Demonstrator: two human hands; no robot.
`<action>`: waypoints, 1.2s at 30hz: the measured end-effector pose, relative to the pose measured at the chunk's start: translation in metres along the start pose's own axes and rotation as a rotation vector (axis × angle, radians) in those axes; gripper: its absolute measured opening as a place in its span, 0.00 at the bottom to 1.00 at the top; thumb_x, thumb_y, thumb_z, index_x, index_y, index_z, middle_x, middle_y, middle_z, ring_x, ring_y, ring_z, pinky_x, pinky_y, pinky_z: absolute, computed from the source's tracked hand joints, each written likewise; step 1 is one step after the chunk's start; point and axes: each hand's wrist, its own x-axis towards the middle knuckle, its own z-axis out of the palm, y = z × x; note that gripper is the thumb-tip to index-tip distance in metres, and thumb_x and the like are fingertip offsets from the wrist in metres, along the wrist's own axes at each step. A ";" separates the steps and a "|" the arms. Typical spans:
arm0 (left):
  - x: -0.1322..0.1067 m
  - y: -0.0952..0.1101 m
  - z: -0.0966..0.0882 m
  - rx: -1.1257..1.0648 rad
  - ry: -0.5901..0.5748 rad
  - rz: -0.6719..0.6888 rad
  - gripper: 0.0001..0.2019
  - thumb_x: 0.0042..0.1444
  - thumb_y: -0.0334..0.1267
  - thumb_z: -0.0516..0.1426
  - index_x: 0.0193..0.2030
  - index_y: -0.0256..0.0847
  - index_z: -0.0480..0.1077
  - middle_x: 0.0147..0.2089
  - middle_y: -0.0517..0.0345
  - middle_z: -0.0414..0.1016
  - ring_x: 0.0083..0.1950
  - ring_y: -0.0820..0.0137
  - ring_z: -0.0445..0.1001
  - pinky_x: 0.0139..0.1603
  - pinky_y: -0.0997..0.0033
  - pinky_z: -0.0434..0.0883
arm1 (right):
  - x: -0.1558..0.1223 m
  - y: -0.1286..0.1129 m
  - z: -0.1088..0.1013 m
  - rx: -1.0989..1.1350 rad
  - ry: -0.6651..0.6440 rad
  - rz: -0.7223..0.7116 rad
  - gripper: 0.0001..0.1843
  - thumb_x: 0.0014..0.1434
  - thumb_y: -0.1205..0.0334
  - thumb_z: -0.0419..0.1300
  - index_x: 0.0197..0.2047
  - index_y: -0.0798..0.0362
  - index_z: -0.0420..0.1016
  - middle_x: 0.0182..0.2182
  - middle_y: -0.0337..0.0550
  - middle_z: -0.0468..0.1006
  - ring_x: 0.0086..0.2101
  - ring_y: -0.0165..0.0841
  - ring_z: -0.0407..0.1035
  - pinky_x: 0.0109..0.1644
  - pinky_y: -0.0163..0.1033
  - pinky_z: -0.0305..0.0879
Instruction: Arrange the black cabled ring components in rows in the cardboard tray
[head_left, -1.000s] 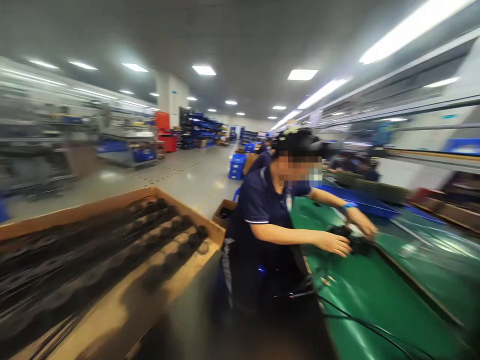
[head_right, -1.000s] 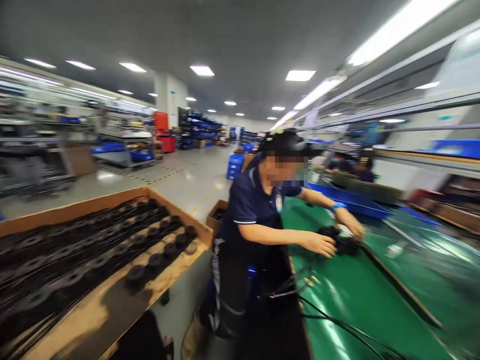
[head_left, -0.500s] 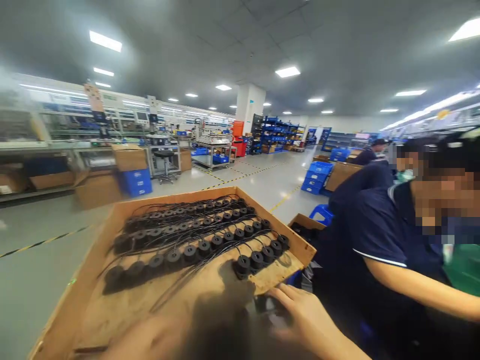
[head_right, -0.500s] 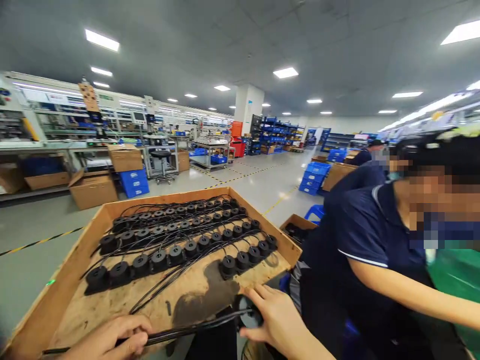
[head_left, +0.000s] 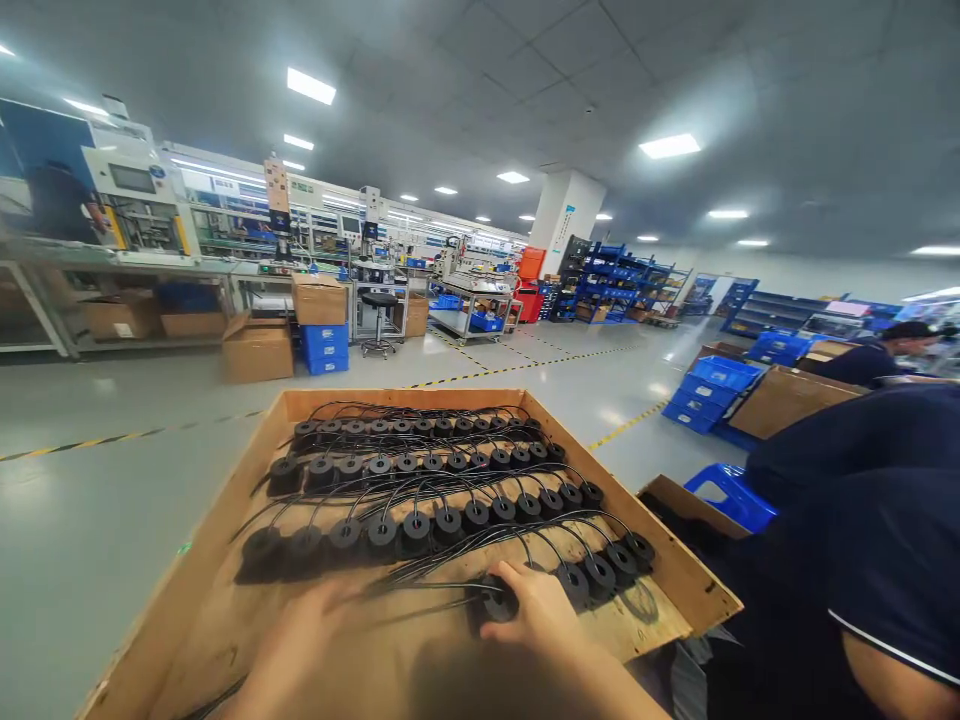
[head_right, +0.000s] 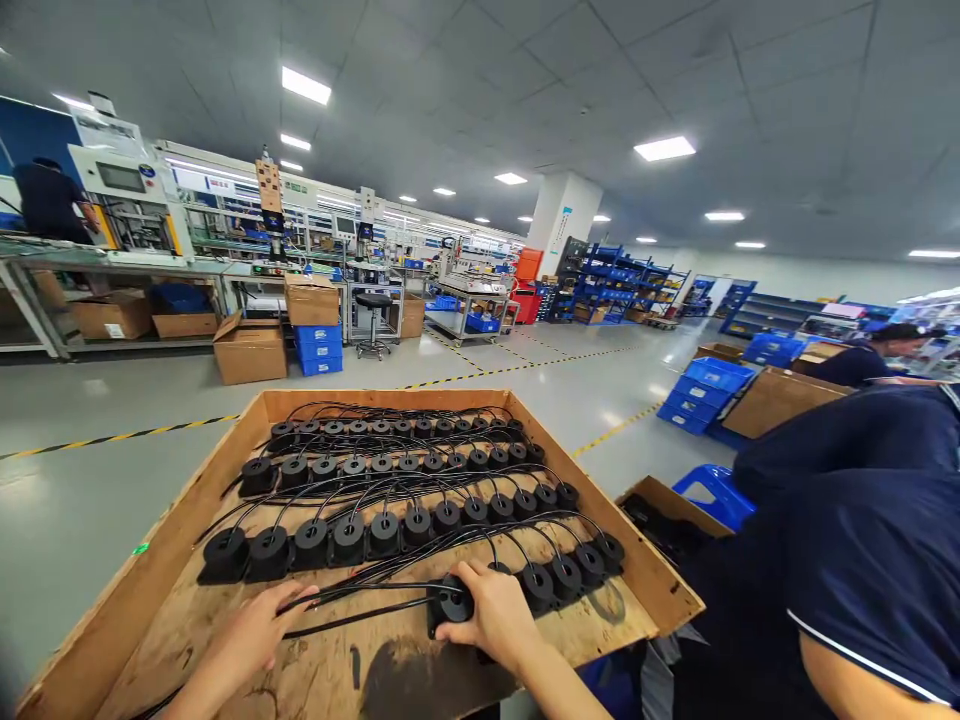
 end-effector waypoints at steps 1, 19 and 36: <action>0.005 -0.007 0.002 -0.022 -0.022 -0.015 0.22 0.56 0.44 0.50 0.53 0.44 0.75 0.58 0.55 0.77 0.28 0.69 0.78 0.31 0.70 0.74 | 0.003 -0.001 0.006 -0.002 0.003 0.011 0.37 0.41 0.30 0.69 0.49 0.42 0.71 0.43 0.39 0.79 0.42 0.44 0.75 0.42 0.41 0.67; 0.021 -0.053 -0.026 0.056 0.115 -0.017 0.24 0.50 0.59 0.51 0.42 0.44 0.76 0.41 0.55 0.84 0.48 0.58 0.79 0.49 0.66 0.75 | 0.006 0.012 0.002 0.064 -0.081 -0.233 0.58 0.40 0.32 0.70 0.68 0.45 0.56 0.55 0.49 0.71 0.54 0.48 0.64 0.64 0.54 0.55; 0.021 0.001 -0.058 -0.090 0.034 0.114 0.27 0.53 0.66 0.51 0.34 0.41 0.72 0.31 0.60 0.72 0.37 0.66 0.71 0.43 0.72 0.70 | -0.010 -0.004 0.061 -0.029 0.411 0.261 0.37 0.37 0.38 0.75 0.45 0.53 0.74 0.46 0.52 0.76 0.54 0.50 0.65 0.69 0.63 0.46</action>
